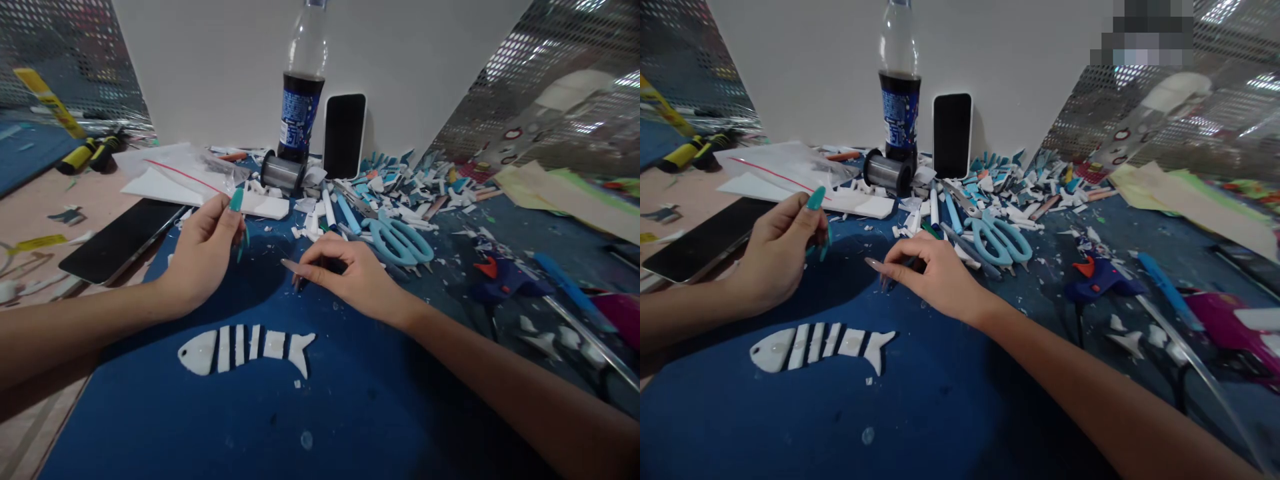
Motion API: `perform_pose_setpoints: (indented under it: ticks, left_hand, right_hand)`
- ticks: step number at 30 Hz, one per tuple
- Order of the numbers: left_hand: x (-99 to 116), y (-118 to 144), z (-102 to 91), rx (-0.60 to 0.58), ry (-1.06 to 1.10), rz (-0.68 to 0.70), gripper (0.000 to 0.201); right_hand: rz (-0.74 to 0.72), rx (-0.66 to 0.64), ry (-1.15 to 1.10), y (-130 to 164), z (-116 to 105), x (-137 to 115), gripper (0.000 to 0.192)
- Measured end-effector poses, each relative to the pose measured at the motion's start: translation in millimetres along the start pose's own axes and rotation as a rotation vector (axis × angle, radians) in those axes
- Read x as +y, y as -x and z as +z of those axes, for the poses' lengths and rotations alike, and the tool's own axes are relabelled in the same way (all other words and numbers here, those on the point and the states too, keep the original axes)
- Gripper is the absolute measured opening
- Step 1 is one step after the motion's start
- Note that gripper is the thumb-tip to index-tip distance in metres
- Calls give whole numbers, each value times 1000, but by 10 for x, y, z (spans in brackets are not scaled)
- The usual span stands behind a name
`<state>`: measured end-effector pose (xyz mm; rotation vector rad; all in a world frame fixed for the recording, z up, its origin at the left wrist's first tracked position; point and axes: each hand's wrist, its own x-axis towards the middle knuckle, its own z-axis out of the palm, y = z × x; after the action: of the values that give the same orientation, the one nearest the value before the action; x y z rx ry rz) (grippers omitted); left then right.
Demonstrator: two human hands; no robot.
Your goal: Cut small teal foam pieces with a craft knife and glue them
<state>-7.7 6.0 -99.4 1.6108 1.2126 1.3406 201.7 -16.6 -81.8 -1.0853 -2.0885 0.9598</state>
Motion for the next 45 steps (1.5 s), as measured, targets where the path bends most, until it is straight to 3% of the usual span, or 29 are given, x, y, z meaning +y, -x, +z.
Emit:
perform_pose_setpoints:
  ticks: [4, 7, 10, 15, 21, 27, 35, 41, 45]
  left_hand:
    - [-5, -5, -1, -70, -4, -45, 30]
    - [1, -12, 4, -91, 9, -50, 28]
    - [24, -9, 17, -103, 25, -61, 28]
    - [56, 9, 43, -130, 79, -145, 27]
    - [72, -6, 70, -171, 68, -232, 25]
    - [118, -16, 87, -162, -16, -266, 25]
    - [88, -27, 87, -156, -40, -276, 23]
    - [115, -29, 90, -142, -70, -266, 25]
    - [126, -33, 96, -142, -84, -265, 26]
  right_hand:
    - [-52, -28, 88, -3, -13, -10, 30]
    - [-52, 59, 127, -1, -51, -53, 36]
    - [-19, 87, 159, 0, -151, -112, 26]
    - [88, -182, 363, 12, -324, -155, 17]
    - [251, -220, 596, 15, -345, -208, 9]
    - [209, -121, 583, 4, -340, -224, 12]
    - [102, -131, 461, 10, -275, -166, 13]
    - [113, -230, 446, 51, -282, -176, 48]
    - [86, -275, 437, 57, -280, -153, 52]
